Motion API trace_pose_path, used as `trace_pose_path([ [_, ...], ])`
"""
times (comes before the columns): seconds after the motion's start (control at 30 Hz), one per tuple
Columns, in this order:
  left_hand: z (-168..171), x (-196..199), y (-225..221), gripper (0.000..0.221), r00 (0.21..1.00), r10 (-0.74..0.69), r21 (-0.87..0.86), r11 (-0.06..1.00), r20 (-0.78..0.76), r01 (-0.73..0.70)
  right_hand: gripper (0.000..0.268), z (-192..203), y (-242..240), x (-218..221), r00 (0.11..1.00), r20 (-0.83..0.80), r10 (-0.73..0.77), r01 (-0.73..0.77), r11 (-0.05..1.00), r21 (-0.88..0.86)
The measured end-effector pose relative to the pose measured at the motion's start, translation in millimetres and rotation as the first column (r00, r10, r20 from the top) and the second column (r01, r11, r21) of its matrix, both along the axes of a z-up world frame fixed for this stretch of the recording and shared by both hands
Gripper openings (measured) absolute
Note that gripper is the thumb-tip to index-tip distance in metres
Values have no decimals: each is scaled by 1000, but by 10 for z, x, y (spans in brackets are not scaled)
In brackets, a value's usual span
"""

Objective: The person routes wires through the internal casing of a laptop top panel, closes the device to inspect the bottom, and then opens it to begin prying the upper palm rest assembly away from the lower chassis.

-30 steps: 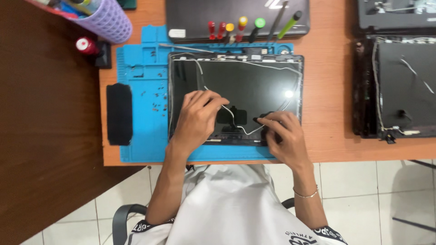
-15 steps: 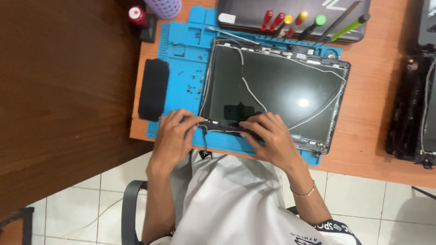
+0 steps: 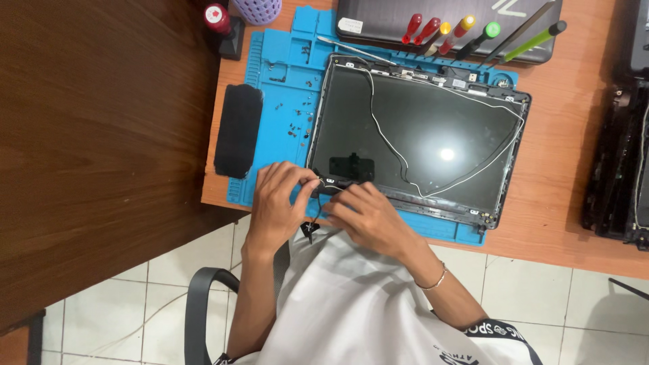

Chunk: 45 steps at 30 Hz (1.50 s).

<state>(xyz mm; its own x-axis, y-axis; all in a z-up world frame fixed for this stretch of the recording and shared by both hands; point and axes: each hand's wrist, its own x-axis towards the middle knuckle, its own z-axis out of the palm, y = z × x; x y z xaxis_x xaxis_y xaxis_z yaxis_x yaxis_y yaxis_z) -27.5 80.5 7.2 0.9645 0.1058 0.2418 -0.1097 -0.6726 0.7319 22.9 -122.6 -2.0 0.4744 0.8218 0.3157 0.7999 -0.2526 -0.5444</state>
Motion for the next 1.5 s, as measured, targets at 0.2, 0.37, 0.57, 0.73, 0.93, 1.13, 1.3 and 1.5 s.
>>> trace_pose_path([
  [0.2,32,146,-80,11,997,8,-49,999,75,-5,35,-29,5,14,993,109,-40,25,990,137],
  [0.37,115,238,-172,11,998,-21,-139,990,65,30,42,77,-68,72,991,121,-50,34,991,131],
  [0.57,248,402,-262,11,992,-99,-155,982,75,110,30,106,-254,114,978,135,-162,136,974,182],
  [0.73,383,501,-392,16,977,-195,-87,975,89,203,22,173,-586,78,941,-105,-322,339,885,319],
  [0.93,543,512,-568,26,937,-335,-51,939,101,341,7,95,-1022,160,755,-414,-509,648,677,349],
  [1.13,548,625,-635,19,897,-441,-212,881,-37,424,12,154,-1237,446,468,-675,-570,858,476,193],
  [1.3,409,752,-965,17,856,-517,-341,809,-25,478,18,260,-1231,695,387,-513,-766,864,496,-89],
  [1.5,174,1019,-1151,19,863,-496,7,867,99,498,21,204,-1128,898,399,-279,-873,870,457,-185],
])
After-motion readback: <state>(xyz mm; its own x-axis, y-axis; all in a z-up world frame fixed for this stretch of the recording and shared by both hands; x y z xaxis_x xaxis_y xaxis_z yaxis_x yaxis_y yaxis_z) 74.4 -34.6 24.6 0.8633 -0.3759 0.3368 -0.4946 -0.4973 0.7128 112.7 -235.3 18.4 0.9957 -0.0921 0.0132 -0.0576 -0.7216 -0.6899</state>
